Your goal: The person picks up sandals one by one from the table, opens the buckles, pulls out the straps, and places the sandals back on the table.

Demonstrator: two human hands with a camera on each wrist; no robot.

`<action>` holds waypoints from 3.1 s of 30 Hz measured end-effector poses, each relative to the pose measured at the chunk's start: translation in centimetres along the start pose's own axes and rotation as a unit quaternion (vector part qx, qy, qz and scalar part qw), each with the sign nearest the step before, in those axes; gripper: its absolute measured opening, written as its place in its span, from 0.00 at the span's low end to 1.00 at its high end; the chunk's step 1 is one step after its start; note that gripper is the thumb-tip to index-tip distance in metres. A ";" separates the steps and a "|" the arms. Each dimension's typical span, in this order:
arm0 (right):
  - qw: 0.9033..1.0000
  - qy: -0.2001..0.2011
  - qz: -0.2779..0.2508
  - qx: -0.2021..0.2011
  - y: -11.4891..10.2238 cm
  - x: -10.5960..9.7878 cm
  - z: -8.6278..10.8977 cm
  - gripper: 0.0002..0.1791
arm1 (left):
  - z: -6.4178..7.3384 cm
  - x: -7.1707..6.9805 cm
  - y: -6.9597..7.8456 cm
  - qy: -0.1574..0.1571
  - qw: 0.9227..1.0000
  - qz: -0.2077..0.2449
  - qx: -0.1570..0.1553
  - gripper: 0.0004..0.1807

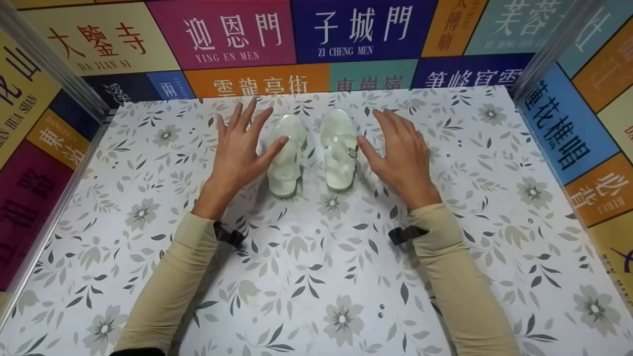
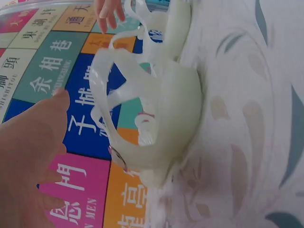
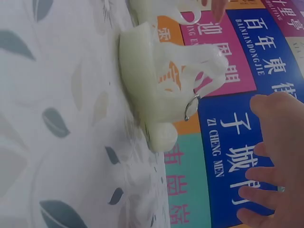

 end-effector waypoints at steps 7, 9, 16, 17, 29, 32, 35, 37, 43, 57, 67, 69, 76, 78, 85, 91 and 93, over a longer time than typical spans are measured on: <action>0.998 0.016 -0.064 -0.010 -0.7 0.3 0.9 0.29 | 0.5 -0.4 2.5 0.039 0.995 0.074 0.059 0.37; 0.996 0.008 -0.086 -0.012 -0.5 0.5 1.1 0.28 | 0.7 -0.3 3.5 0.017 0.993 0.100 0.066 0.38; 0.989 -0.028 -0.142 -0.004 0.0 1.7 1.4 0.26 | 1.4 0.0 6.9 -0.066 0.978 0.180 0.080 0.41; 0.988 -0.035 -0.148 0.002 0.1 1.9 1.4 0.26 | 1.4 0.1 7.2 -0.077 0.975 0.192 0.082 0.41; 0.965 -0.138 -0.212 0.067 0.5 3.6 1.8 0.30 | 2.2 1.4 11.0 -0.219 0.938 0.267 0.046 0.52; 0.958 -0.150 -0.234 0.067 0.6 3.9 1.9 0.29 | 2.4 2.1 11.5 -0.238 0.929 0.283 0.023 0.55; 0.955 -0.155 -0.246 0.062 0.8 4.4 1.9 0.28 | 2.6 3.1 11.8 -0.239 0.924 0.299 0.003 0.58; 0.954 -0.156 -0.251 0.058 1.0 4.7 1.9 0.28 | 2.8 3.8 11.8 -0.229 0.924 0.306 -0.005 0.59; 0.946 -0.165 -0.272 0.064 1.3 5.3 1.9 0.28 | 3.0 5.4 11.5 -0.204 0.921 0.333 -0.023 0.61; 0.926 -0.148 -0.333 0.095 1.1 5.2 2.3 0.24 | 3.7 5.9 11.4 -0.184 0.907 0.379 -0.027 0.65; 0.919 -0.146 -0.359 0.074 0.2 4.5 4.1 0.21 | 6.2 4.0 11.0 -0.200 0.905 0.376 -0.001 0.62; 0.917 -0.148 -0.365 0.066 0.0 4.4 4.5 0.19 | 6.7 3.7 11.0 -0.203 0.904 0.376 0.004 0.63; 0.903 -0.170 -0.390 0.063 -0.9 4.1 6.1 0.17 | 8.6 2.6 10.7 -0.223 0.901 0.373 0.012 0.64; 0.902 -0.175 -0.390 0.067 -1.1 4.1 6.4 0.16 | 9.0 2.4 10.6 -0.224 0.903 0.367 0.019 0.63; 0.909 -0.193 -0.365 0.058 -1.9 3.9 7.5 0.17 | 10.6 1.8 10.1 -0.221 0.907 0.357 0.039 0.61; 0.929 -0.213 -0.300 0.040 -2.3 3.4 7.4 0.18 | 11.3 1.5 9.6 -0.214 0.913 0.345 0.037 0.58; 0.938 -0.216 -0.269 0.028 -2.4 3.2 7.1 0.19 | 11.2 1.3 9.7 -0.197 0.923 0.329 0.037 0.56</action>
Point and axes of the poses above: each hand's wrist, its own z-axis away from the middle knuckle, its own x-axis out of the palm, y = z × x, the point moved 1 cm from there along -z, towards the middle knuckle, and after that the axes turned 1 degree about y, right-handed, at the moved point
